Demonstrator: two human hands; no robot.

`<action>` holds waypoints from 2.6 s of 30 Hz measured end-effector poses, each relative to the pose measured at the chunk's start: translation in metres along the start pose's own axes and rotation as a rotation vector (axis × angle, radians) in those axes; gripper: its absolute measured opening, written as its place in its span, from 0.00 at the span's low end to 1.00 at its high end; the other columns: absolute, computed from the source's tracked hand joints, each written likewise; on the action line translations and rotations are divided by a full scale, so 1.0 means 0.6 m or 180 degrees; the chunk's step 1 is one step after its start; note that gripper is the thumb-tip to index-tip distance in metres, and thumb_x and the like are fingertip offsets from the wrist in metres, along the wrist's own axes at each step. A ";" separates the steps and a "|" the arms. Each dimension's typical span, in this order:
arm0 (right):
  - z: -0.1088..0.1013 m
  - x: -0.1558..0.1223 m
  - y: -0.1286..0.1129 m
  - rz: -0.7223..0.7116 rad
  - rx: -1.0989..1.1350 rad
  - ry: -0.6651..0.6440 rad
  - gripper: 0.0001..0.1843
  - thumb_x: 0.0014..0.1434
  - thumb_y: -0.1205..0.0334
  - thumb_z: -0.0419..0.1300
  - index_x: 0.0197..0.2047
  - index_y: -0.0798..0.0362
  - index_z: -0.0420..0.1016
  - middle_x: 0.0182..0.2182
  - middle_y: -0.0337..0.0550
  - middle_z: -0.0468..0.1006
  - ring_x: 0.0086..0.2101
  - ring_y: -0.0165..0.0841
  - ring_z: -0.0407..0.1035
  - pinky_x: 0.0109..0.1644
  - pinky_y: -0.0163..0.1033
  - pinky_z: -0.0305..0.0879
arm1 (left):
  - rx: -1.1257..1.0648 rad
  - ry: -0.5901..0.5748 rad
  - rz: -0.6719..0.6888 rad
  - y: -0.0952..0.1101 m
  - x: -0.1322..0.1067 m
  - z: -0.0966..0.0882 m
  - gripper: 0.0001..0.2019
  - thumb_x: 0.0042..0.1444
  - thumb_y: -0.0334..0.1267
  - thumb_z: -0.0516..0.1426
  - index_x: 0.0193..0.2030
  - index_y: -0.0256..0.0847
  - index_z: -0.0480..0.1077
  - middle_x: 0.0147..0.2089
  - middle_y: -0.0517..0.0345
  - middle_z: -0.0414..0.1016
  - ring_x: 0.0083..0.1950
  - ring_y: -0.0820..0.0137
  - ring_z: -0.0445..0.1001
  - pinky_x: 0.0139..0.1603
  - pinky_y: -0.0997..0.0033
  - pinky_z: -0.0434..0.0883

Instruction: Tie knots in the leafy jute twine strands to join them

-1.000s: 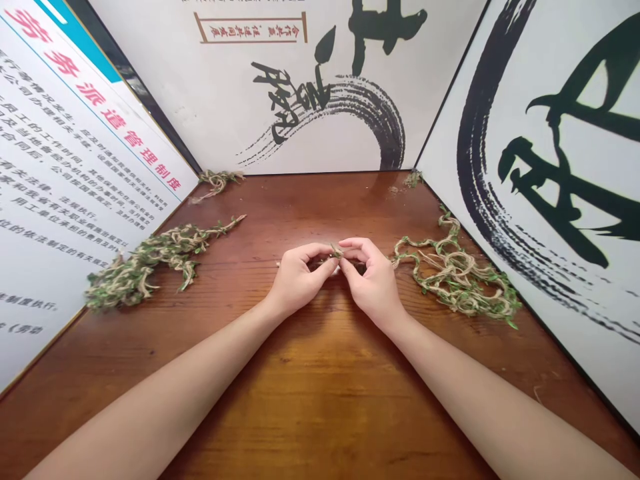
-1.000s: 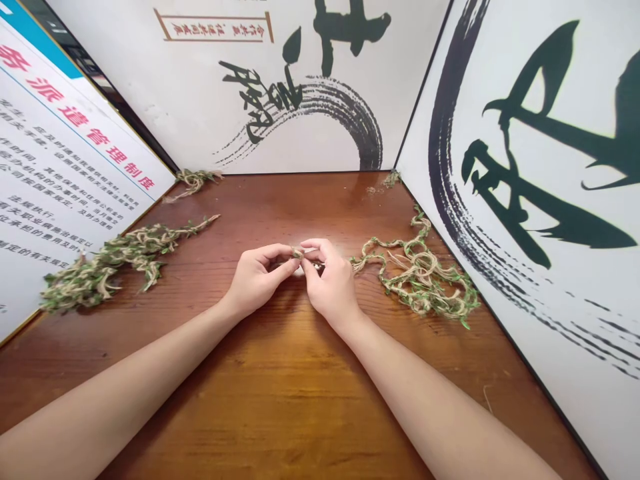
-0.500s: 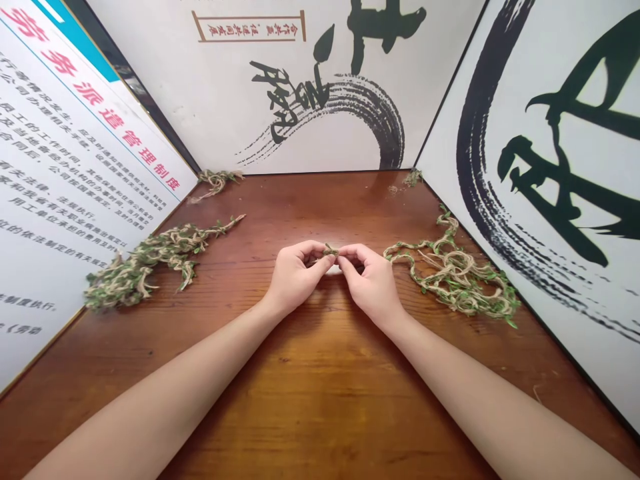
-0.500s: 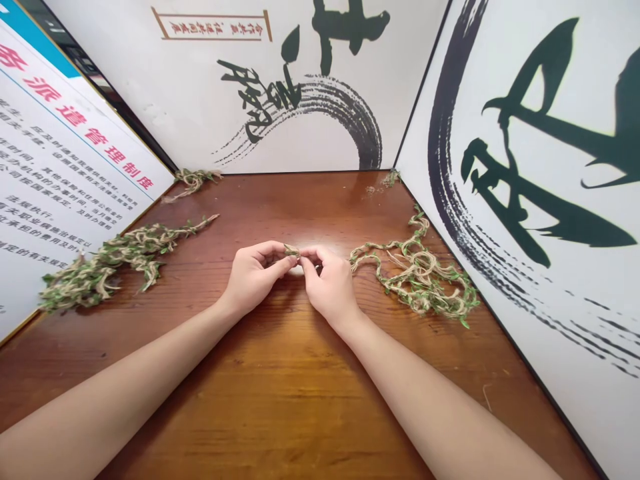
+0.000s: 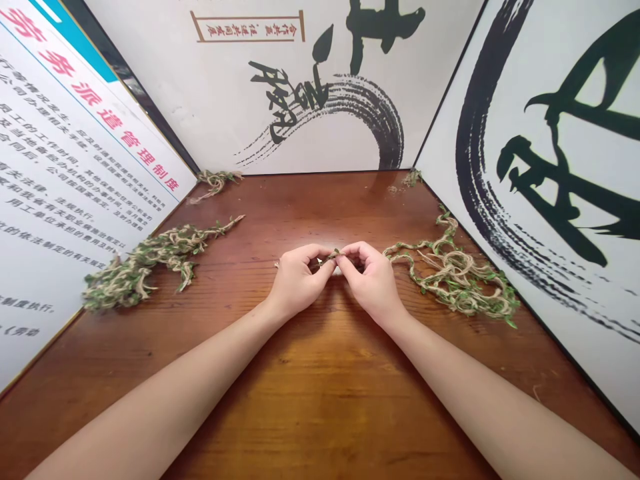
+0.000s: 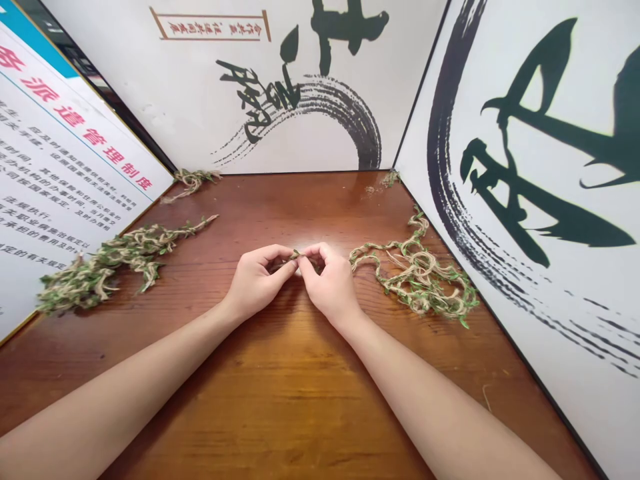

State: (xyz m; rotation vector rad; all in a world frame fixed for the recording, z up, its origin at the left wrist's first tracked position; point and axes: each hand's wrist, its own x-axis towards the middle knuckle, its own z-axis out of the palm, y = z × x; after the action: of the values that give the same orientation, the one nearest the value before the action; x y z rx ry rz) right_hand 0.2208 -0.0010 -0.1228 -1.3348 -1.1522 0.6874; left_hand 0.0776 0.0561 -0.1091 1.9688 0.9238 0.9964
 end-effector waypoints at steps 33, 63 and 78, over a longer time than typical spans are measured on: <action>-0.002 -0.001 -0.005 -0.0325 -0.0257 -0.0029 0.05 0.59 0.61 0.60 0.36 0.50 0.78 0.35 0.44 0.81 0.37 0.37 0.75 0.43 0.43 0.71 | 0.1065 0.0300 0.0515 0.007 -0.006 -0.001 0.05 0.60 0.34 0.59 0.39 0.43 0.78 0.36 0.56 0.80 0.39 0.64 0.77 0.49 0.57 0.69; 0.001 -0.004 -0.011 -0.0201 -0.0461 0.0020 0.06 0.61 0.60 0.59 0.34 0.52 0.75 0.32 0.44 0.81 0.32 0.35 0.74 0.40 0.41 0.70 | 0.0340 0.0169 0.0301 -0.002 -0.006 0.006 0.13 0.61 0.30 0.57 0.51 0.40 0.74 0.36 0.59 0.82 0.33 0.74 0.78 0.37 0.75 0.75; 0.001 0.001 -0.013 0.0097 -0.0170 0.0014 0.06 0.53 0.58 0.59 0.29 0.51 0.71 0.26 0.40 0.77 0.28 0.33 0.70 0.36 0.39 0.67 | -0.0698 -0.0116 0.0008 -0.006 0.000 0.003 0.08 0.64 0.32 0.56 0.49 0.42 0.68 0.32 0.62 0.72 0.33 0.73 0.73 0.36 0.71 0.70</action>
State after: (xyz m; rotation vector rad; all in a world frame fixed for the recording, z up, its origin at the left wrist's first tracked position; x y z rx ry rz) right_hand 0.2186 -0.0012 -0.1152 -1.4006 -1.1558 0.6794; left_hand 0.0784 0.0569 -0.1129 1.7987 0.7580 1.0148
